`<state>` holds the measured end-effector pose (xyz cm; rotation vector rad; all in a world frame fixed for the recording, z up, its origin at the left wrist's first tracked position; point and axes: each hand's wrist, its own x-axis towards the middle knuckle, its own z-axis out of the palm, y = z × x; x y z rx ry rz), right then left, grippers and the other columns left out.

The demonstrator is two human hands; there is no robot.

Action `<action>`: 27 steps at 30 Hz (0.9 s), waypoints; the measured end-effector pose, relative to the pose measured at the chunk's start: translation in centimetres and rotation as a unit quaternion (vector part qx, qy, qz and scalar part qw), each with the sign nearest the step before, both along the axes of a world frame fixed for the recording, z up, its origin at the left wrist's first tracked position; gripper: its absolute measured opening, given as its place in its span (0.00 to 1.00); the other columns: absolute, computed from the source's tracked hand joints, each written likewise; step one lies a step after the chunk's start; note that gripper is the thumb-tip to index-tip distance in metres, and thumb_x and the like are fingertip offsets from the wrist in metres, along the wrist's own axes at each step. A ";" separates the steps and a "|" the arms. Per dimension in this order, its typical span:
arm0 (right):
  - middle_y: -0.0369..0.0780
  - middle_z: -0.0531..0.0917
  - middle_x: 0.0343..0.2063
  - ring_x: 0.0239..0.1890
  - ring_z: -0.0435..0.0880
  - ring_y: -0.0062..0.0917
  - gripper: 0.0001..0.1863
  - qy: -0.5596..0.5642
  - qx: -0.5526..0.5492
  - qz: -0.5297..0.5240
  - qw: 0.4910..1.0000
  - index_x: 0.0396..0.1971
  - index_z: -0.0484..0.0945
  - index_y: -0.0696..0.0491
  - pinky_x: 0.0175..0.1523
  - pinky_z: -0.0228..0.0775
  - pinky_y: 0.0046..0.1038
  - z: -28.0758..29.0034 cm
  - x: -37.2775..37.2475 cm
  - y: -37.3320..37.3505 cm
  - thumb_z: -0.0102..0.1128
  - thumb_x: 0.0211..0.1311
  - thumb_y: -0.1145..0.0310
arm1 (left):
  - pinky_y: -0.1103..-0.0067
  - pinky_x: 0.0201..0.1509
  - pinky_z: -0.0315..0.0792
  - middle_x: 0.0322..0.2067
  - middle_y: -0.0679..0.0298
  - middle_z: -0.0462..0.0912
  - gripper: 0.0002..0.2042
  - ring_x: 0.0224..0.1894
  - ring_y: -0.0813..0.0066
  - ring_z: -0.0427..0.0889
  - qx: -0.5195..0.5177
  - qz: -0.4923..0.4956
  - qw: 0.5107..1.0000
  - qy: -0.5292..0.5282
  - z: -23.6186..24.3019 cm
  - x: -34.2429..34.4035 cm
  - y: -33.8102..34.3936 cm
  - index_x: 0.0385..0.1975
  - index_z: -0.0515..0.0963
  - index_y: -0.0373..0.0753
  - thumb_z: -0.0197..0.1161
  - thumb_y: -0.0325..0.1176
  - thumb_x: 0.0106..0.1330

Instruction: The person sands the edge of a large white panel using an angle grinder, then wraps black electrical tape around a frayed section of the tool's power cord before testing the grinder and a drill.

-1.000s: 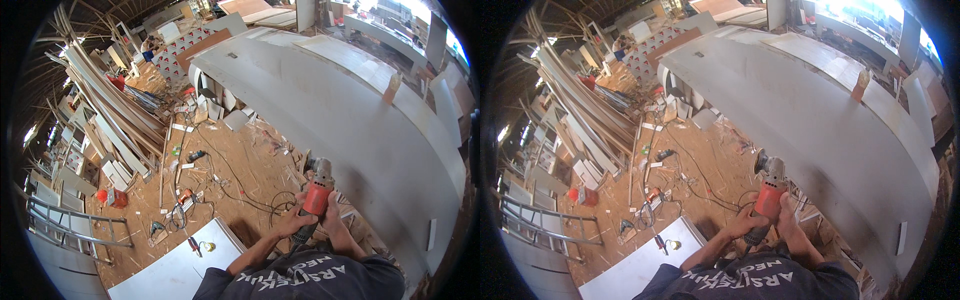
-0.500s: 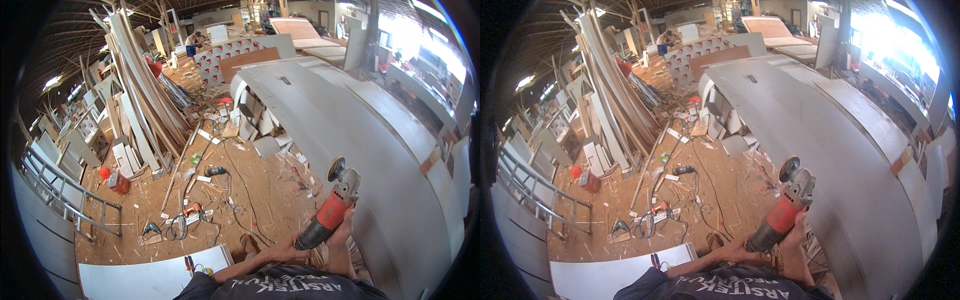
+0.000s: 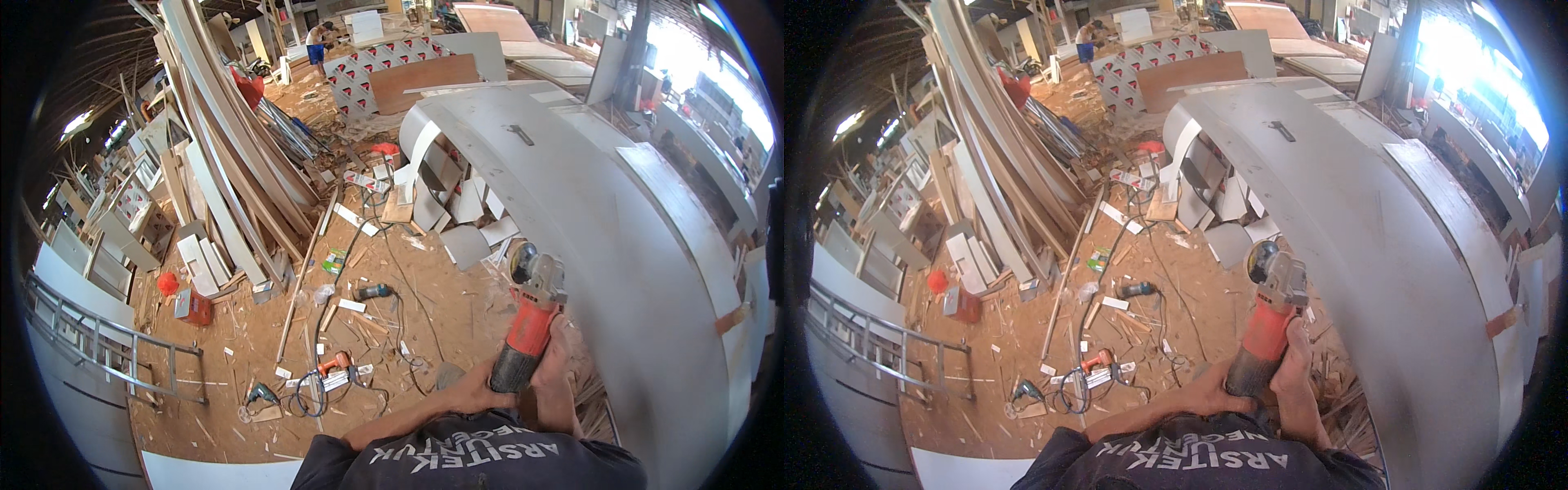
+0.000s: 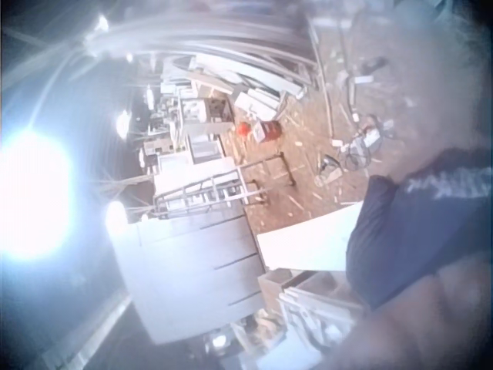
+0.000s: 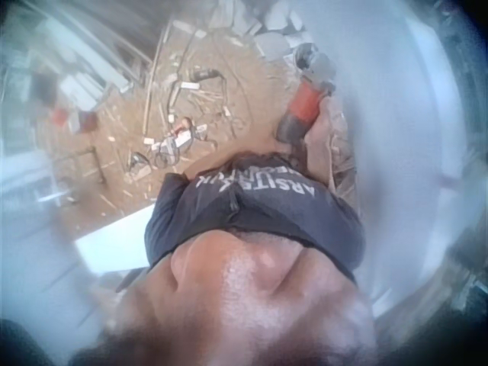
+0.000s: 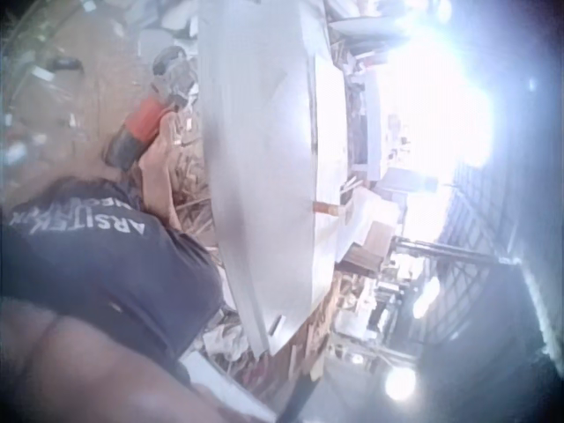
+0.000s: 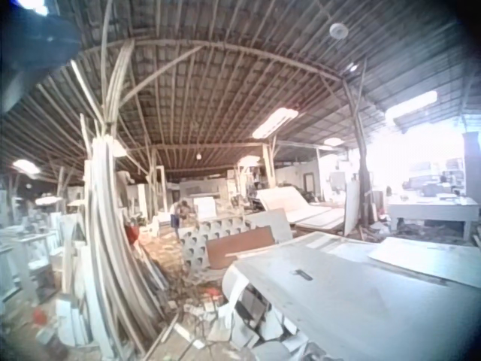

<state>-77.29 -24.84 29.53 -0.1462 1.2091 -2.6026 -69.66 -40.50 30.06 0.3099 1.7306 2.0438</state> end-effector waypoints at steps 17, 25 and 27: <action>0.45 0.82 0.35 0.30 0.84 0.33 0.36 0.010 -0.009 -0.027 1.000 0.54 0.69 0.59 0.33 0.79 0.34 2.3 -39.7 -27.3 0.39 0.70 0.37 | 0.75 0.56 0.71 0.48 0.57 0.78 0.34 0.50 0.71 0.77 -0.010 0.072 0.997 0.005 -2.7 -35.9 -30.2 0.64 0.63 0.29 0.69 0.44 0.64; 0.47 0.82 0.39 0.33 0.85 0.34 0.35 0.032 -0.008 -0.058 0.998 0.58 0.67 0.59 0.35 0.79 0.35 -0.1 -51.7 -40.5 0.41 0.71 0.41 | 0.77 0.54 0.72 0.49 0.58 0.78 0.28 0.49 0.74 0.77 0.043 0.103 0.986 -0.126 -11.0 -45.9 -49.7 0.63 0.64 0.30 0.60 0.42 0.72; 0.47 0.82 0.39 0.33 0.85 0.34 0.34 0.032 -0.003 -0.088 0.996 0.58 0.67 0.59 0.35 0.79 0.35 -1.0 -54.4 -44.8 0.41 0.71 0.41 | 0.77 0.54 0.72 0.49 0.58 0.78 0.28 0.50 0.73 0.77 0.041 0.057 0.991 -0.118 -11.7 -50.0 -54.2 0.64 0.63 0.30 0.61 0.42 0.71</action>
